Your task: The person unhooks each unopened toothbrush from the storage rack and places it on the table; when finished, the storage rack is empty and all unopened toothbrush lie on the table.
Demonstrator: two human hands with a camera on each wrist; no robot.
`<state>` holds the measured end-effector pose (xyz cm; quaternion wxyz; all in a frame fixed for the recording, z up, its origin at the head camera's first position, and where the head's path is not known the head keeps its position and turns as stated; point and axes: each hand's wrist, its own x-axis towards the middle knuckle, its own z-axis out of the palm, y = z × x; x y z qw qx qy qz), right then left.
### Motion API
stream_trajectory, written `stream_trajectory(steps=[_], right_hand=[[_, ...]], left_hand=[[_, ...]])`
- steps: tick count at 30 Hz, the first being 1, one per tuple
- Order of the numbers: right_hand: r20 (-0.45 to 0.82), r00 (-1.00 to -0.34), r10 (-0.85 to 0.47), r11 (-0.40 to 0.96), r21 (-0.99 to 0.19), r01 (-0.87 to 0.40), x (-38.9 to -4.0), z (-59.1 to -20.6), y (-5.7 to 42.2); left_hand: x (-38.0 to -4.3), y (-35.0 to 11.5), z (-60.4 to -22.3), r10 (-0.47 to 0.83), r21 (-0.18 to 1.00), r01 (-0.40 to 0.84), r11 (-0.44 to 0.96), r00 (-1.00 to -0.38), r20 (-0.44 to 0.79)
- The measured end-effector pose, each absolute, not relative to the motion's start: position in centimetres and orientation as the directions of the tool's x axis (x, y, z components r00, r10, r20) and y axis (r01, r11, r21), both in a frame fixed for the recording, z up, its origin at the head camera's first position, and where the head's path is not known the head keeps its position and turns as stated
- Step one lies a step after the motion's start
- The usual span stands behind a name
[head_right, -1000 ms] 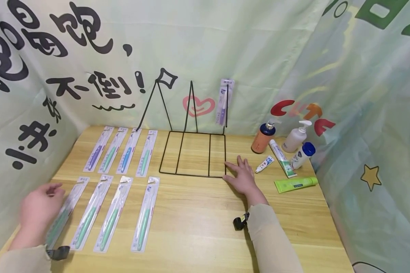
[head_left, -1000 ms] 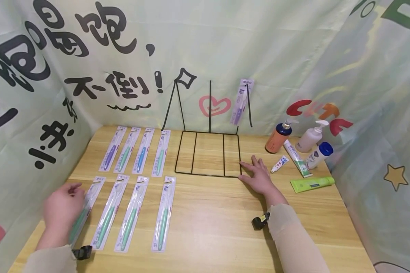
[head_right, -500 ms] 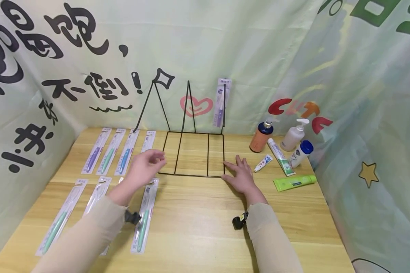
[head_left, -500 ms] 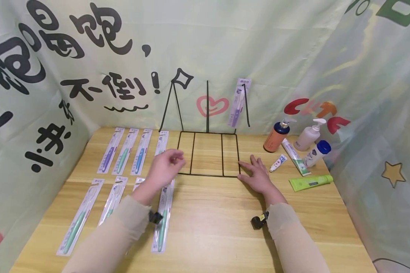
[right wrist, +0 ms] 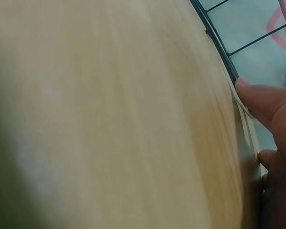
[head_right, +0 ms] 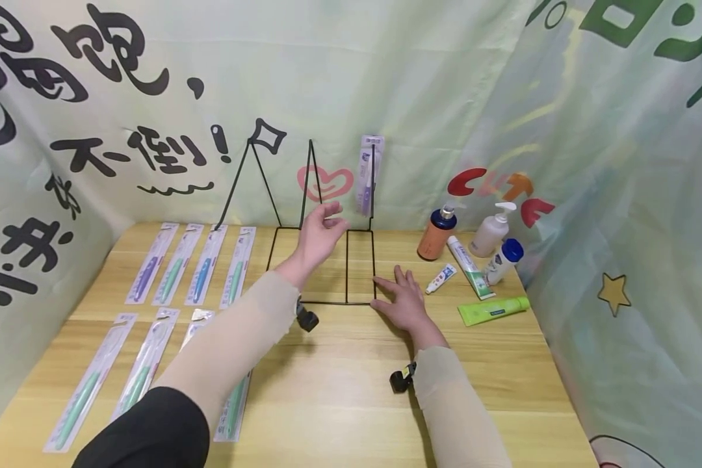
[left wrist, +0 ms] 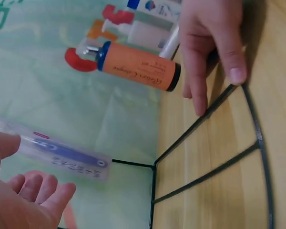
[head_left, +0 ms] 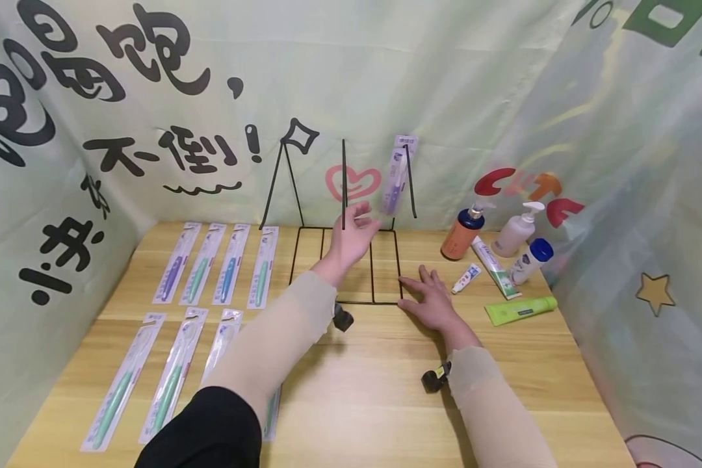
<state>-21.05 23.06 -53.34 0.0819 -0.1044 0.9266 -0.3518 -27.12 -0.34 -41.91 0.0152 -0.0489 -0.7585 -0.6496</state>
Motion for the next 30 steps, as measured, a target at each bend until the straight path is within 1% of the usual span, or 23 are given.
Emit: stream_trajectory(steps=[5, 8, 11, 17, 21, 30], right_hand=[[-0.082, -0.968, -0.237, 0.746, -0.653, -0.128, -21.0, -53.5, 23.2], [-0.081, -0.968, -0.239, 0.742, -0.658, -0.128, -20.9, -53.5, 23.2], [-0.076, -0.966, -0.245, 0.733, -0.667, -0.133, -20.8, -53.4, 23.0], [-0.067, -0.968, -0.243, 0.742, -0.656, -0.140, -21.1, -53.4, 22.9], [-0.071, -0.968, -0.240, 0.746, -0.652, -0.138, -21.2, -53.5, 23.0], [-0.097, -0.967, -0.234, 0.752, -0.649, -0.117, -21.1, -53.4, 23.0]], left_hand=[[-29.9, 1.7, -41.9, 0.061, 0.985, 0.134, 0.110, -0.990, 0.128], [-31.1, 2.3, -41.7, 0.053, 0.981, 0.146, 0.128, -0.989, 0.140], [-31.9, 2.5, -41.6, 0.054, 0.979, 0.133, 0.153, -0.990, 0.127], [-33.0, 2.7, -41.5, 0.082, 0.976, 0.154, 0.153, -0.986, 0.143], [-33.6, 3.1, -41.4, 0.073, 0.975, 0.138, 0.176, -0.989, 0.127], [-34.0, 4.2, -41.1, -0.014, 0.971, 0.109, 0.214, -0.993, 0.115]])
